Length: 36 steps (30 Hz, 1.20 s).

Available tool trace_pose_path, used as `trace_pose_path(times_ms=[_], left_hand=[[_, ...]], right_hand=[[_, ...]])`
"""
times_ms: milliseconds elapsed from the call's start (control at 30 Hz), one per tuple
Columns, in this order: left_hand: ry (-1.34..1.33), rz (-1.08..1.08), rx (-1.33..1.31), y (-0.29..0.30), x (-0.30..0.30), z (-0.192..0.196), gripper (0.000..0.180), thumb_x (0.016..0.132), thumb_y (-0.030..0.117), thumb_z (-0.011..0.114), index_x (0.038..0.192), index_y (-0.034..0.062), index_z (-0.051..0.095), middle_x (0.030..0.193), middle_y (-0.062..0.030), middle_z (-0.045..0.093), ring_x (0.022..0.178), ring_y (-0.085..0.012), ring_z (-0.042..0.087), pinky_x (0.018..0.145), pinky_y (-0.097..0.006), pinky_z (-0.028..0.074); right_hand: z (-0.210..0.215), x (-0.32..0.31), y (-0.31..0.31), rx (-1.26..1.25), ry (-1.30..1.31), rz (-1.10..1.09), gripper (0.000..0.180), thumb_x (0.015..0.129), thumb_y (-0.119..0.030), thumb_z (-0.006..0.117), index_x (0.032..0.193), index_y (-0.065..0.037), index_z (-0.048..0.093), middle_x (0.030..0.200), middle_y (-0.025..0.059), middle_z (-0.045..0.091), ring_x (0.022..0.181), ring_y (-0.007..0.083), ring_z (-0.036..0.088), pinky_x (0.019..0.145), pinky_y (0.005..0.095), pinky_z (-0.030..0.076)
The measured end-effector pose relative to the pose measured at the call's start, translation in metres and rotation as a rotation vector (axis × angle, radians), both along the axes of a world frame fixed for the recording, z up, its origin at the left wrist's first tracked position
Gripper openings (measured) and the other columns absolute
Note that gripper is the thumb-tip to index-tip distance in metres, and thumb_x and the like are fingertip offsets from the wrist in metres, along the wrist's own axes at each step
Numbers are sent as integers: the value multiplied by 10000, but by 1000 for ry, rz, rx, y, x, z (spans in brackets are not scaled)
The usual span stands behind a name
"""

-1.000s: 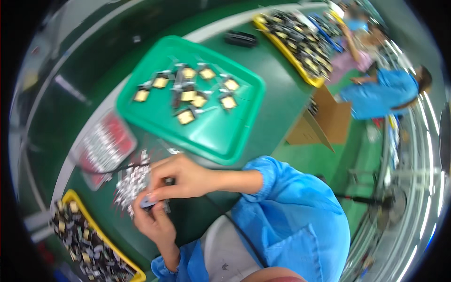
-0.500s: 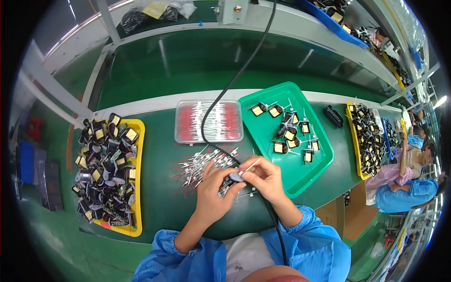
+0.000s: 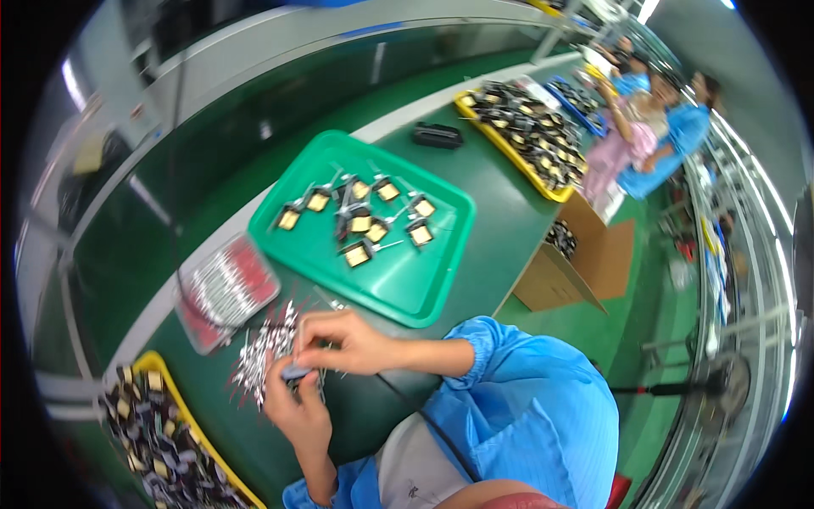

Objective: The person inserts white plastic connectors into small grey electronic modules at a factory workstation. They pick up a module from a yellow tray, align a connector with the module's port, and push it in until seated. The person repeats this process for multiple units, moving them between trays on the green workbench.

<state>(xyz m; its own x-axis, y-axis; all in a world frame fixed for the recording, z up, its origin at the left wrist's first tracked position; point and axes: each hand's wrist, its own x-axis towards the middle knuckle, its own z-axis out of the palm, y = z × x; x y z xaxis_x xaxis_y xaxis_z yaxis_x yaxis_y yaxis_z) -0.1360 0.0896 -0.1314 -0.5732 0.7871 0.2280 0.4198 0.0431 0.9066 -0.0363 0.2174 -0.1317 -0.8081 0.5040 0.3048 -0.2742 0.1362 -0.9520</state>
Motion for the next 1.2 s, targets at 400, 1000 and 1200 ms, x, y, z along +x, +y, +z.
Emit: trace_pose_path(times_ms=[400, 1000, 1200], left_hand=[[-206, -6, -2, 4, 1, 2, 269, 908, 132, 562, 1103, -51, 530, 1057, -173, 575, 925, -206, 584, 778, -297, 473], [-117, -100, 381, 8, -14, -5, 211, 821, 79, 630, 996, -21, 569, 873, -135, 589, 823, -196, 554, 744, -304, 431], [15, -77, 310, 9, -23, -4, 192, 762, 68, 679, 917, -21, 608, 899, -129, 613, 814, -261, 572, 735, -329, 454]], right_hand=[[3, 4, 5, -24, -75, -11, 166, 853, -164, 660, 902, -17, 600, 836, 37, 585, 691, 85, 563, 607, 242, 460], [14, 5, 18, 226, -15, 75, 349, 659, -95, 793, 971, -26, 654, 922, 76, 648, 800, 177, 575, 633, 266, 449], [10, 7, 17, 149, -98, 38, 381, 662, -82, 791, 1005, -15, 641, 961, 64, 649, 756, 136, 548, 655, 254, 442]])
